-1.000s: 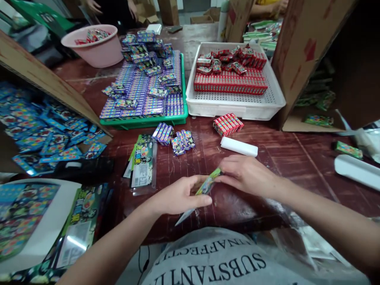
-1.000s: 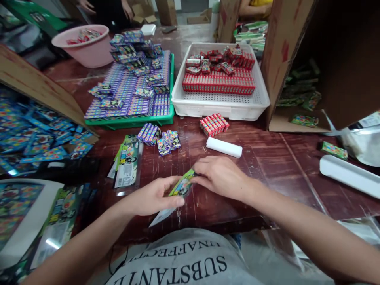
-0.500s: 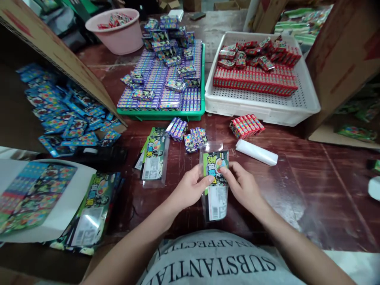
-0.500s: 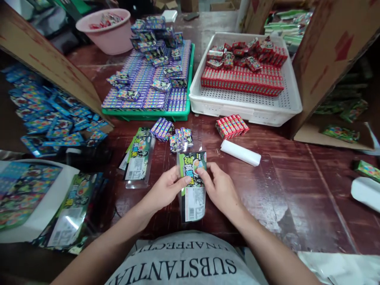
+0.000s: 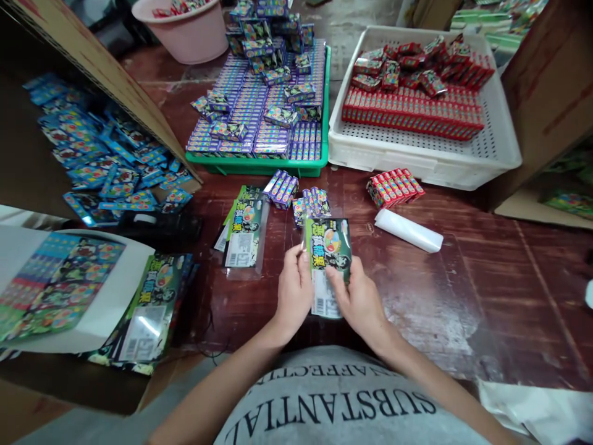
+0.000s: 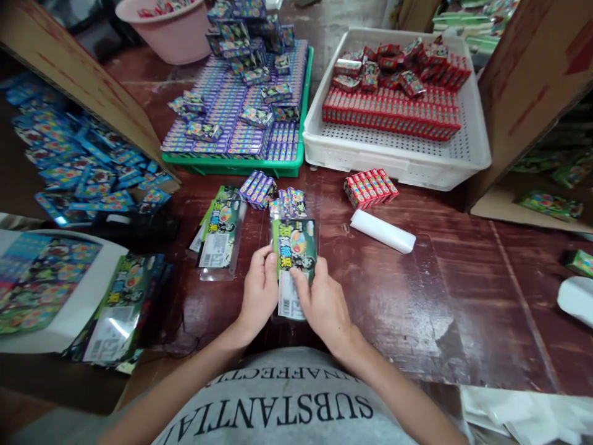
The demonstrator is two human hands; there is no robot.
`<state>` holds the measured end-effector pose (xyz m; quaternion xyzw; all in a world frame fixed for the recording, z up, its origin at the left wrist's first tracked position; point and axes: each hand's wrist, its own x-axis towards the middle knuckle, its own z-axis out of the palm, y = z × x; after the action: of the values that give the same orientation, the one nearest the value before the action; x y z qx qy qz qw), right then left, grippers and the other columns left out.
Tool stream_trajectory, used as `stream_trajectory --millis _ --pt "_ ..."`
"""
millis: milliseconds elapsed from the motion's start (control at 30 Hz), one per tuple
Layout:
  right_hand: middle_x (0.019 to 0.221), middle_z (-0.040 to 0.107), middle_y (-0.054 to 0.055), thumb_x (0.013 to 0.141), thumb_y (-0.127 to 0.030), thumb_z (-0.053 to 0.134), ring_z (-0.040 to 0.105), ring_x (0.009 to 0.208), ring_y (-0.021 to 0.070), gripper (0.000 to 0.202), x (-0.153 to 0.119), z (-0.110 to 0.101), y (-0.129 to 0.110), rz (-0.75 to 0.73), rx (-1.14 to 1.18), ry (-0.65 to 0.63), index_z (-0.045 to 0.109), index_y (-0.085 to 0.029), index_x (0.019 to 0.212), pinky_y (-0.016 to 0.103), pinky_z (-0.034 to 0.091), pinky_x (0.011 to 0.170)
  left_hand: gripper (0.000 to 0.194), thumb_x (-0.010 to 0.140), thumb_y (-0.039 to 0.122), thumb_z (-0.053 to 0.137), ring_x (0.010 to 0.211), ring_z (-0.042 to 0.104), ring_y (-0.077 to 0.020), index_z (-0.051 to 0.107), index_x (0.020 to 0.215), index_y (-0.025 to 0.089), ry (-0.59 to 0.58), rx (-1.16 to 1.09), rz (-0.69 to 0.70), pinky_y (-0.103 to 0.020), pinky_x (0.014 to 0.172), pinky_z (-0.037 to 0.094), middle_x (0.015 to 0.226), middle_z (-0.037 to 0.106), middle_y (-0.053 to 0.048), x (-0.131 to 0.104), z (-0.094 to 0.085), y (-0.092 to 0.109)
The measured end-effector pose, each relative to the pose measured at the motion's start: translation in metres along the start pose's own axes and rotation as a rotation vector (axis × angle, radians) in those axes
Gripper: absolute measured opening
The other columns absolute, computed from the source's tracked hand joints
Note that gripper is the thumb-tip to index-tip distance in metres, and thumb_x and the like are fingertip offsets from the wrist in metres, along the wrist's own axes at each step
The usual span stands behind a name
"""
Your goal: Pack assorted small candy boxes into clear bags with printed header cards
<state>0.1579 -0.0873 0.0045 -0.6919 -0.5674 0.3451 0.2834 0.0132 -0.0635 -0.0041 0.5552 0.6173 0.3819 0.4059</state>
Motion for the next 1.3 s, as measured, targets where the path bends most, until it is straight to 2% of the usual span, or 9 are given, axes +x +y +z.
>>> stream_trajectory --millis 167,433,567,700,800,867,1000,1100,1300 --pt "0.094 0.076 0.011 0.102 -0.055 0.038 0.074 0.080 0.0297 0.039 -0.002 0.004 0.006 0.021 -0.025 0.036 0.053 -0.022 0.118 0.033 0.047 0.063 0.044 0.102 0.045 0.051 0.109 0.067 -0.0214 0.046 0.137 0.020 -0.204 -0.265 -0.081 -0.035 0.091 0.054 0.127 0.066 -0.012 -0.010 -0.002 -0.005" --pt "0.094 0.075 0.008 0.102 -0.054 0.039 0.073 0.084 0.0288 0.035 -0.001 -0.006 0.002 -0.069 0.036 -0.185 0.052 -0.023 0.114 0.034 0.048 0.069 0.045 0.090 0.046 0.071 0.096 0.070 -0.0200 0.054 0.119 0.017 -0.059 -0.564 -0.211 -0.034 0.086 0.055 0.112 0.071 -0.010 0.020 0.000 0.006" --pt "0.112 0.074 0.009 0.105 -0.054 0.033 0.071 0.100 0.0255 0.041 0.006 -0.010 -0.005 -0.055 0.234 0.004 0.052 -0.024 0.125 0.035 0.051 0.081 0.038 0.093 0.044 0.067 0.100 0.070 -0.0211 0.057 0.118 0.017 -0.095 -0.468 -0.047 -0.035 0.090 0.055 0.113 0.071 -0.010 0.023 0.009 0.007" --pt "0.105 0.075 0.009 0.104 -0.053 0.034 0.072 0.091 0.0251 0.041 0.018 -0.011 -0.002 -0.037 0.279 0.150 0.058 -0.022 0.116 0.034 0.052 0.078 0.037 0.100 0.046 0.055 0.114 0.065 -0.0216 0.053 0.127 0.020 -0.086 -0.428 0.040 -0.037 0.100 0.051 0.127 0.066 -0.011 0.009 0.018 0.007" --pt "0.109 0.075 0.009 0.104 -0.050 0.035 0.071 0.096 0.0256 0.039 0.015 -0.011 0.000 -0.067 0.280 0.209 0.056 -0.022 0.120 0.036 0.053 0.082 0.042 0.098 0.041 0.061 0.118 0.063 -0.0208 0.051 0.132 0.020 -0.190 -0.527 0.049 -0.038 0.106 0.049 0.132 0.064 -0.010 0.005 0.020 0.013" --pt "0.119 0.072 0.009 0.105 -0.048 0.035 0.070 0.105 0.0244 0.038 0.008 -0.011 -0.002 -0.124 0.321 0.195 0.054 -0.023 0.126 0.037 0.052 0.090 0.041 0.094 0.037 0.067 0.116 0.064 -0.0205 0.054 0.128 0.019 -0.222 -0.566 0.041 -0.037 0.106 0.048 0.128 0.067 -0.009 0.007 0.018 0.017" --pt "0.140 0.061 0.010 0.106 -0.046 0.033 0.062 0.123 0.0215 0.043 0.000 -0.006 -0.007 -0.222 0.432 0.069 0.045 -0.023 0.141 0.038 0.048 0.105 0.036 0.096 0.041 0.062 0.112 0.067 -0.0199 0.053 0.126 0.022 -0.129 -0.644 0.011 -0.037 0.102 0.052 0.127 0.068 -0.008 0.012 0.013 0.023" --pt "0.147 0.054 0.013 0.106 -0.045 0.033 0.056 0.132 0.0219 0.046 0.003 0.001 -0.007 -0.208 0.436 0.084 0.040 -0.021 0.144 0.040 0.044 0.111 0.039 0.097 0.045 0.060 0.117 0.065 -0.0197 0.053 0.130 0.024 -0.199 -0.587 0.006 -0.036 0.105 0.050 0.130 0.066 -0.007 0.011 0.012 0.025" --pt "0.114 0.071 0.008 0.105 -0.046 0.038 0.070 0.097 0.0221 0.037 0.005 -0.002 -0.001 -0.166 0.285 -0.040 0.052 -0.022 0.130 0.036 0.055 0.087 0.036 0.091 0.044 0.070 0.098 0.071 -0.0194 0.062 0.115 0.018 -0.080 -0.625 -0.137 -0.034 0.090 0.057 0.112 0.073 -0.007 0.013 0.016 0.022"
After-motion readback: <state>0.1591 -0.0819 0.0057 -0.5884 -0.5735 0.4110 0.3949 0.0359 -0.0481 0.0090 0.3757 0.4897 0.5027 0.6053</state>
